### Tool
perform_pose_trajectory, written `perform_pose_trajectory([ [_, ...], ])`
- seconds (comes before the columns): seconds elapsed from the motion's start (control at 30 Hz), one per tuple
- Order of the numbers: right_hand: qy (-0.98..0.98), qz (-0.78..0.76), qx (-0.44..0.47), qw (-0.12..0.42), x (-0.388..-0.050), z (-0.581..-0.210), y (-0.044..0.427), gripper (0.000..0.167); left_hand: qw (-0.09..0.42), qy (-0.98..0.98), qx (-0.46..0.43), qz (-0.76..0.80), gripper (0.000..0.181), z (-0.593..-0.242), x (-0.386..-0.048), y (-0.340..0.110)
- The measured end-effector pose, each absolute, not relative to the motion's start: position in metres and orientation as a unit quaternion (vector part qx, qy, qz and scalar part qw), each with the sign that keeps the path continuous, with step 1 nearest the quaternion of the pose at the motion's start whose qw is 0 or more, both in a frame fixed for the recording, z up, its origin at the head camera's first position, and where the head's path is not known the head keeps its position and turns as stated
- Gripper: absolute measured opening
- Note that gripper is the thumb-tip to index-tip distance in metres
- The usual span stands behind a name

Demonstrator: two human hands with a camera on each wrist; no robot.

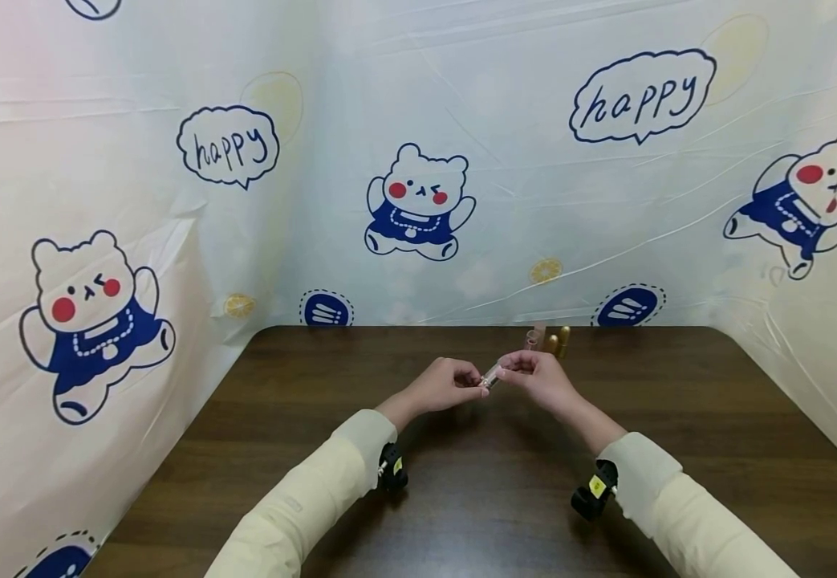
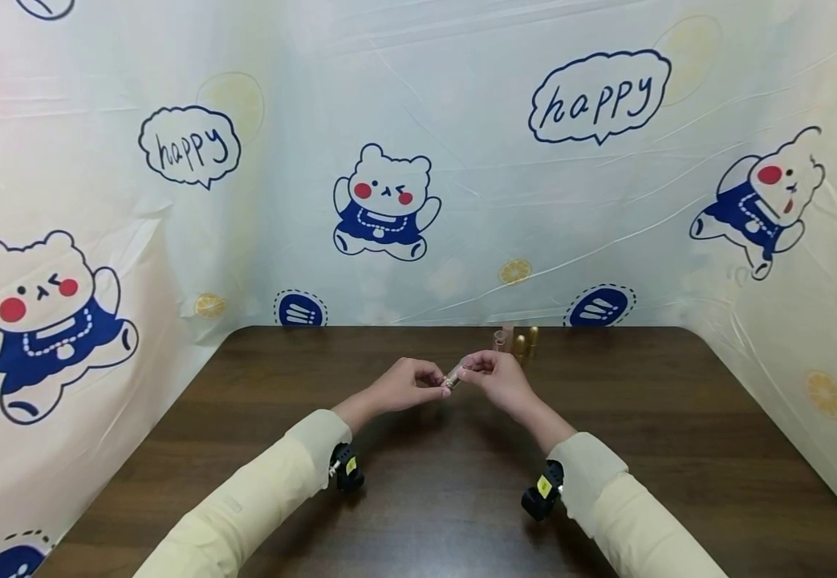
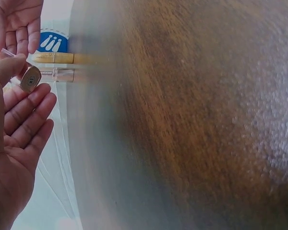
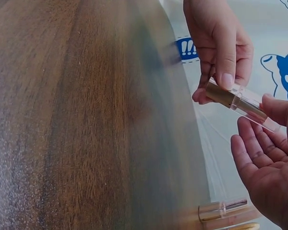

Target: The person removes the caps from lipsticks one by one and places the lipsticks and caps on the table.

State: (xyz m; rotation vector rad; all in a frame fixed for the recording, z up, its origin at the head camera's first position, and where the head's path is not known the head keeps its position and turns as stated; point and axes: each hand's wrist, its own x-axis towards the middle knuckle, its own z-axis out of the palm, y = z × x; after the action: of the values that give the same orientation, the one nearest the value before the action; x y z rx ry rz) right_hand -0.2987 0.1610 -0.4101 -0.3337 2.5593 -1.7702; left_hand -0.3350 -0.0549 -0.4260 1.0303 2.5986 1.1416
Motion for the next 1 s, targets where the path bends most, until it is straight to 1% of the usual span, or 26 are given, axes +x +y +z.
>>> perform_pose_trajectory([
  [0.67, 0.809, -0.573, -0.130, 0.014, -0.2974, -0.4121, 0.1640, 0.021, 0.071, 0.845, 0.361, 0.387, 0.009, -0.4272, -0.3364, -0.0548],
  [1.0, 0.810, -0.574, -0.118, 0.001, -0.2968, -0.4127, 0.1638, 0.025, 0.058, 0.851, 0.350, 0.386, 0.012, -0.4261, -0.3347, -0.0543],
])
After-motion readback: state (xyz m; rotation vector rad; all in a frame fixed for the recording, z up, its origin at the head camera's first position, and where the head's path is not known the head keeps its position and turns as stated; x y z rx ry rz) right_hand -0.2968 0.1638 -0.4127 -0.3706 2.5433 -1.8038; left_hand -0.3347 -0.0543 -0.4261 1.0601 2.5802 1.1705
